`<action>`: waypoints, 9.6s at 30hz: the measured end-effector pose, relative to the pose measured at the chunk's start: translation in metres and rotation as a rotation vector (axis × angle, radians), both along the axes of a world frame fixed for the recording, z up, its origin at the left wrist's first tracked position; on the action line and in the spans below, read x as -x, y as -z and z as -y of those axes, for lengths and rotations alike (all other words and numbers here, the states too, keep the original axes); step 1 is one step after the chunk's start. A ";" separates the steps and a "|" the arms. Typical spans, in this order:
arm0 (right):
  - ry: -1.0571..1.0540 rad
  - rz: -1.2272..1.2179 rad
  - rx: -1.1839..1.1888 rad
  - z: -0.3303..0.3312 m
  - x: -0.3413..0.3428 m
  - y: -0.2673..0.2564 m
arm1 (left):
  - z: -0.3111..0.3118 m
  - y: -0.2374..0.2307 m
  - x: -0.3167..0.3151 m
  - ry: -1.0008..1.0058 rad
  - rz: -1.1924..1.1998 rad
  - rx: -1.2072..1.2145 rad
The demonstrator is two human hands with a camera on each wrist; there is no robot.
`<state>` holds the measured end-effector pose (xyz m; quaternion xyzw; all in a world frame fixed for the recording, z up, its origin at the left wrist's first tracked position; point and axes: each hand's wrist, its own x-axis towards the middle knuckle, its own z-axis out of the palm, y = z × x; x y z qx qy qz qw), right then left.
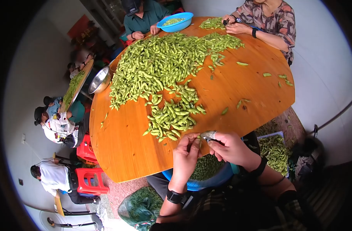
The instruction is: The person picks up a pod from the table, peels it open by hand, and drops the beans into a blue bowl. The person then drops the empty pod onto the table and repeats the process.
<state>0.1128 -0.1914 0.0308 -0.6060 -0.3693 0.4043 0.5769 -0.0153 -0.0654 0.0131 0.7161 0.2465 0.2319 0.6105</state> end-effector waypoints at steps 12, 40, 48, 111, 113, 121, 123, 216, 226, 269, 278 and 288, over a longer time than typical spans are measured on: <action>-0.048 -0.114 0.110 0.007 0.011 0.010 | 0.015 0.017 0.016 -0.041 0.028 0.072; 0.069 -0.229 0.041 0.013 0.028 0.031 | 0.024 0.024 0.024 0.061 -0.027 -0.438; 0.097 -0.074 -0.037 0.015 0.030 0.010 | 0.032 0.034 0.017 0.041 0.170 0.005; -0.044 -0.186 0.055 -0.007 0.015 0.009 | 0.017 0.003 0.014 -0.117 -0.130 -0.558; -0.051 -0.194 0.048 -0.005 0.016 -0.003 | 0.018 0.000 0.014 -0.138 -0.086 -0.581; -0.053 -0.305 -0.037 -0.004 0.021 0.017 | 0.021 0.018 0.018 -0.108 0.131 -0.147; -0.035 -0.373 -0.030 -0.001 0.019 0.013 | 0.022 0.016 0.018 -0.097 0.162 -0.091; 0.520 -0.011 0.013 0.015 -0.089 0.020 | -0.011 -0.014 0.012 -0.007 -0.329 -0.750; 0.223 0.096 0.095 0.016 -0.053 0.012 | -0.027 -0.004 -0.009 -0.229 -0.438 -0.936; -0.062 -0.135 -0.023 -0.004 -0.010 -0.004 | 0.006 -0.001 -0.002 -0.003 -0.053 -0.195; -0.135 -0.075 0.126 0.015 -0.003 -0.007 | 0.028 0.009 0.008 -0.080 -0.084 -0.389; -0.004 -0.185 -0.051 0.021 0.018 0.028 | 0.047 0.023 0.019 -0.134 -0.025 -0.341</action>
